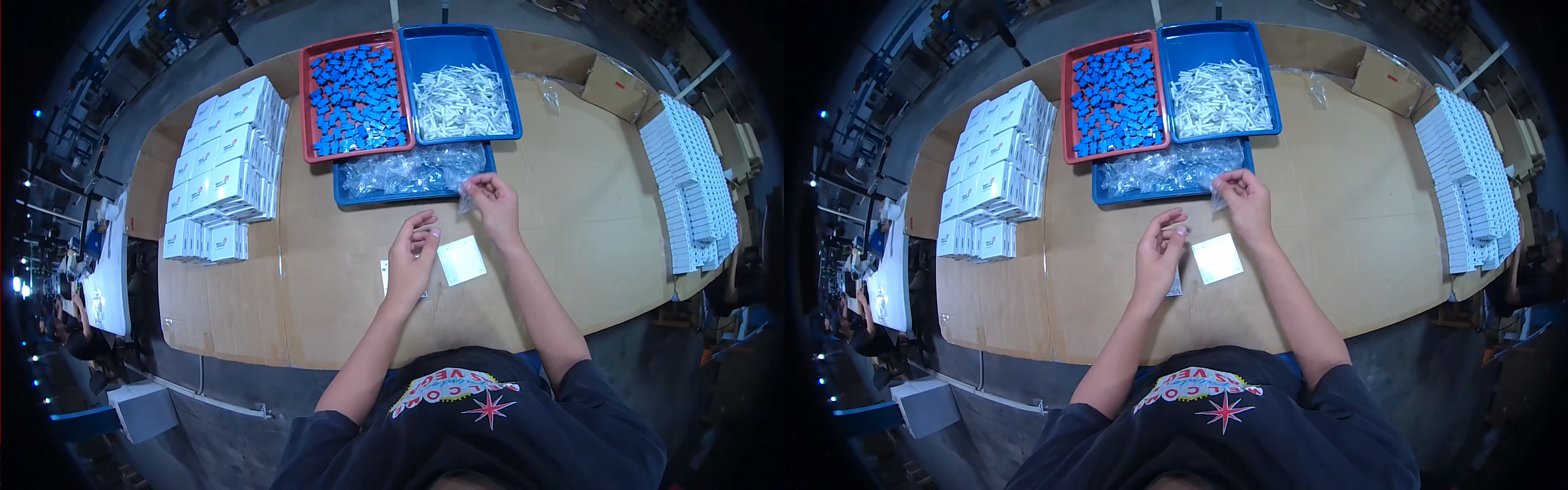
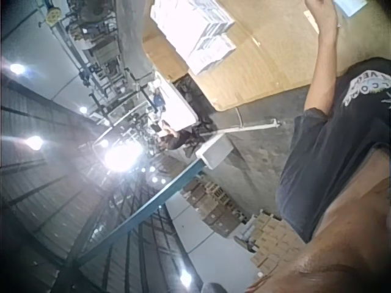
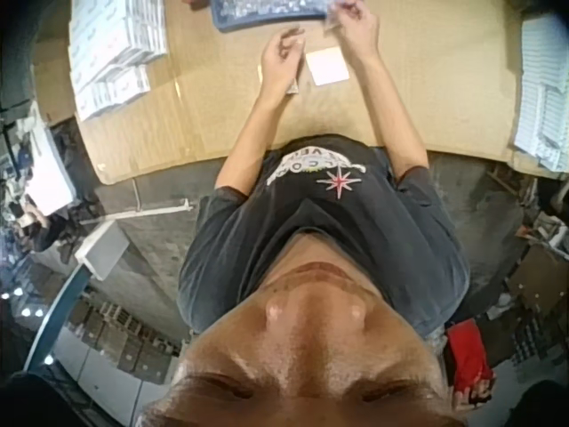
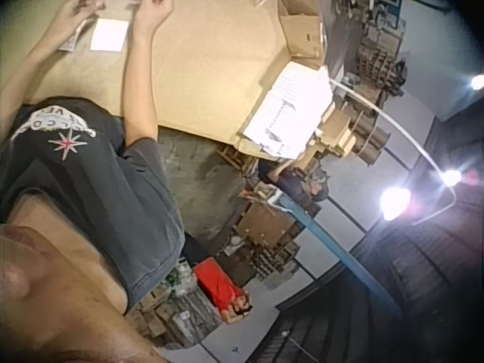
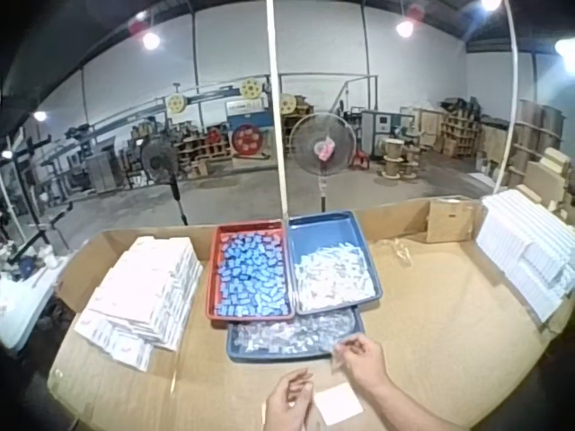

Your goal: The person assembles electronic modules by hand, then packages them into boxes with connectors and clips.

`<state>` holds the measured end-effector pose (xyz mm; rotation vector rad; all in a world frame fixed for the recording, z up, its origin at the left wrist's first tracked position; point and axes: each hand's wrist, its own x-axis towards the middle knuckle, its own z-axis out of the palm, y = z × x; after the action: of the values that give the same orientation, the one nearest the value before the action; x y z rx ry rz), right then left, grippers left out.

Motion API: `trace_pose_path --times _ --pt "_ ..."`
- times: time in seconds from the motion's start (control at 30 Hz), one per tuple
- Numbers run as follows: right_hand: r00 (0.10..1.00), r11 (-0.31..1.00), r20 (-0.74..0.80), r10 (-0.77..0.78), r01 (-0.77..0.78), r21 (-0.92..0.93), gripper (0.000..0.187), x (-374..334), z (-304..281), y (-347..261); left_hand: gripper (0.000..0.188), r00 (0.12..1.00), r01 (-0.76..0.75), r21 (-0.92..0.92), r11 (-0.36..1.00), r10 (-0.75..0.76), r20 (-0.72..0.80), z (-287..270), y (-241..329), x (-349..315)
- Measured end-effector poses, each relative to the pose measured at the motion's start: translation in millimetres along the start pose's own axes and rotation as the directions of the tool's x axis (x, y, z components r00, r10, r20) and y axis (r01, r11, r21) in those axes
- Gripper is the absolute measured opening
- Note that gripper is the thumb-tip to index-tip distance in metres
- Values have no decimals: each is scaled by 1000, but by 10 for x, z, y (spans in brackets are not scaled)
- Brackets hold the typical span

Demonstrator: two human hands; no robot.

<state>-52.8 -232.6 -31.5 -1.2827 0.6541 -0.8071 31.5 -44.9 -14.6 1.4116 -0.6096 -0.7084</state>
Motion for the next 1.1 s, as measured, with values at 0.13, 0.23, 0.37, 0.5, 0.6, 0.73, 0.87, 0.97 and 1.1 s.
trace_pose_path --times 0.13,0.23,0.37,0.5,0.6,0.73,0.87,0.97,1.1 --pt "973 975 -64 -220 222 17 14 386 -25 105 38 999 -3 13 1000 3 40 90 -90 15" --pt "943 932 -5 -334 329 -150 18 543 60 77 36 999 2 76 997 -5 36 52 -162 -108" --pt "934 832 154 -322 357 -424 16 704 -66 266 33 998 63 60 996 -63 -3 -49 -319 -262" --pt "895 766 159 -416 439 -469 19 686 -72 213 32 994 108 16 994 -107 -38 -217 -440 -335" --pt "898 797 77 -434 422 -432 16 664 -67 86 33 992 116 16 993 -116 -40 -253 -382 -277" --pt "995 988 51 -81 87 -125 14 391 -53 -217 32 997 58 138 989 -51 -51 -172 -78 -107" --pt "948 989 292 126 -96 -114 13 -247 6 -437 27 995 -54 -64 996 49 -84 -31 174 36" --pt "922 986 355 158 -129 -104 11 -535 18 -462 25 1000 15 -86 996 -16 -14 -21 202 8" --pt "961 988 247 125 -98 -119 15 -701 -30 -336 23 989 -41 71 997 51 -142 17 104 -92"
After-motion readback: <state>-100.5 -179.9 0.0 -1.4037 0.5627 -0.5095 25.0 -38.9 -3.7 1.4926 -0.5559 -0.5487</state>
